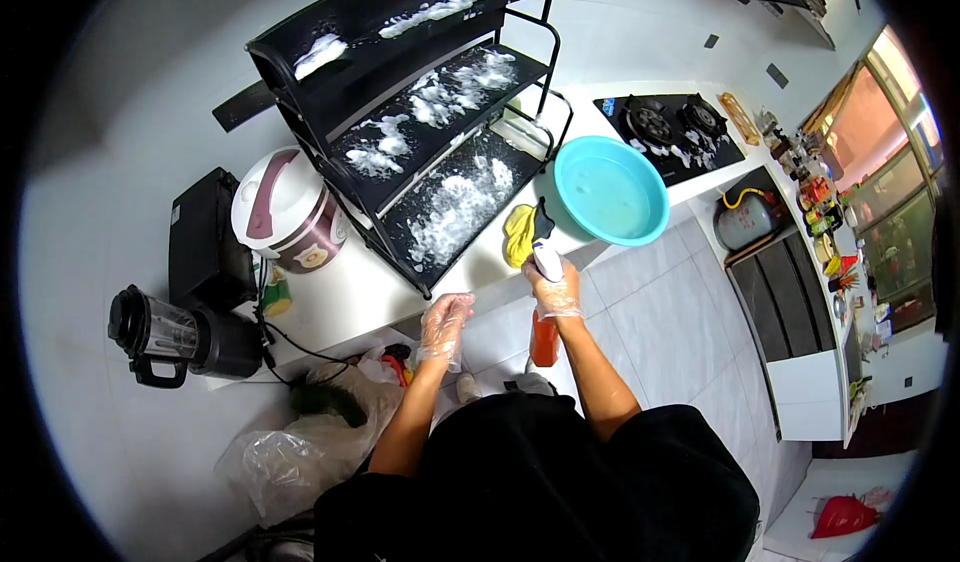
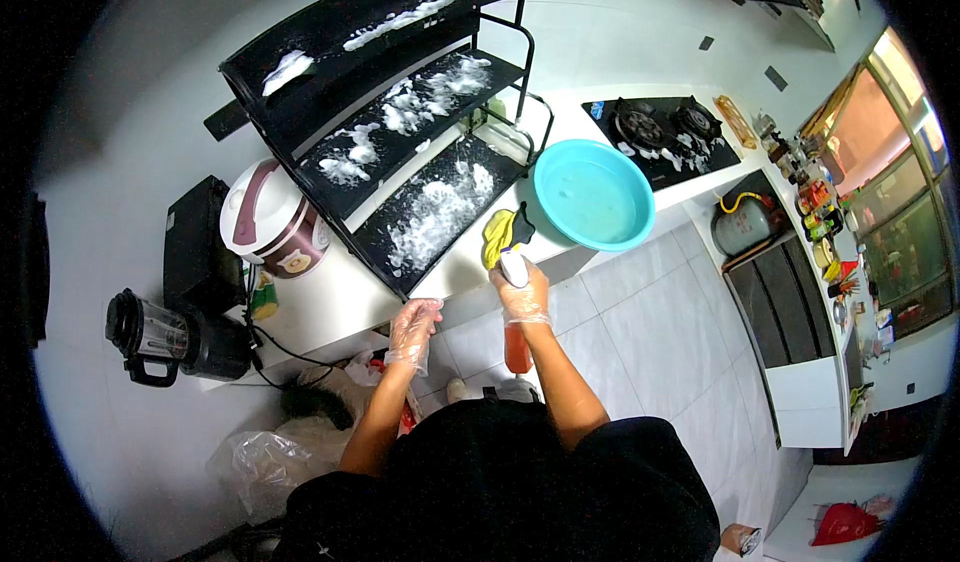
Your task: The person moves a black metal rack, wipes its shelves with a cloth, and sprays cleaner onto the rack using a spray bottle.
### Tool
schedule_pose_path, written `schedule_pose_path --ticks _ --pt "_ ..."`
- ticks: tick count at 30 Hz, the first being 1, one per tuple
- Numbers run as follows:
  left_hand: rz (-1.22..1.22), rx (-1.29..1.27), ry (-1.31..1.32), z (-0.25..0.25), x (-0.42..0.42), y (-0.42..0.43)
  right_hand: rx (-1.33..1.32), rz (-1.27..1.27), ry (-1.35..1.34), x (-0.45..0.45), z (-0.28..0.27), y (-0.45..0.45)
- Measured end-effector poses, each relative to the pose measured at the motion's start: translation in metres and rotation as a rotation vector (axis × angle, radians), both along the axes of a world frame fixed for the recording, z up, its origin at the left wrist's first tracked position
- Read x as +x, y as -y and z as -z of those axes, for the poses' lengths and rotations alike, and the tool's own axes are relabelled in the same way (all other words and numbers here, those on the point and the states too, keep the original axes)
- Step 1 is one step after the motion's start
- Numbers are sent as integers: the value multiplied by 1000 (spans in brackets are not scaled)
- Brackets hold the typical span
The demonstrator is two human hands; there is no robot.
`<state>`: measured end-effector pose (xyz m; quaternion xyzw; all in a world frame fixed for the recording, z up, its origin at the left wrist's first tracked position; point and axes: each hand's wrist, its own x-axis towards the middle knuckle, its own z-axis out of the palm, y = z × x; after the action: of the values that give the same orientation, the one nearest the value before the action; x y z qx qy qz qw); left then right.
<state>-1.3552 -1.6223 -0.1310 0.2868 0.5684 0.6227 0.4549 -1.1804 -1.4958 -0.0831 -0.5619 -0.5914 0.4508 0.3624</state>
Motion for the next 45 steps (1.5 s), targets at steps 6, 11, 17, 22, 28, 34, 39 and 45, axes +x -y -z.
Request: schedule_pose_path --ticks 6,11,17,22,28,34,39,45 --pt "95 -80 29 -13 -2 -12 -41 -355 -187 0 -26 18" --pt "173 1 101 -55 0 -32 28 -534 -355 -1 -27 22" --pt "279 100 65 -65 2 -37 -211 -585 -515 1 -50 27" --pt "311 147 -59 -70 2 -36 -323 -605 -602 1 -59 31" --pt "318 161 -145 -56 3 -33 -197 -618 -471 0 -50 32" --pt "323 203 -168 -57 9 -27 -384 -663 -474 4 -54 31" --pt "304 163 35 -53 7 -24 -393 -731 -405 4 -51 30" --pt "481 -122 156 -67 -18 -24 25 -851 -209 -6 -56 29"
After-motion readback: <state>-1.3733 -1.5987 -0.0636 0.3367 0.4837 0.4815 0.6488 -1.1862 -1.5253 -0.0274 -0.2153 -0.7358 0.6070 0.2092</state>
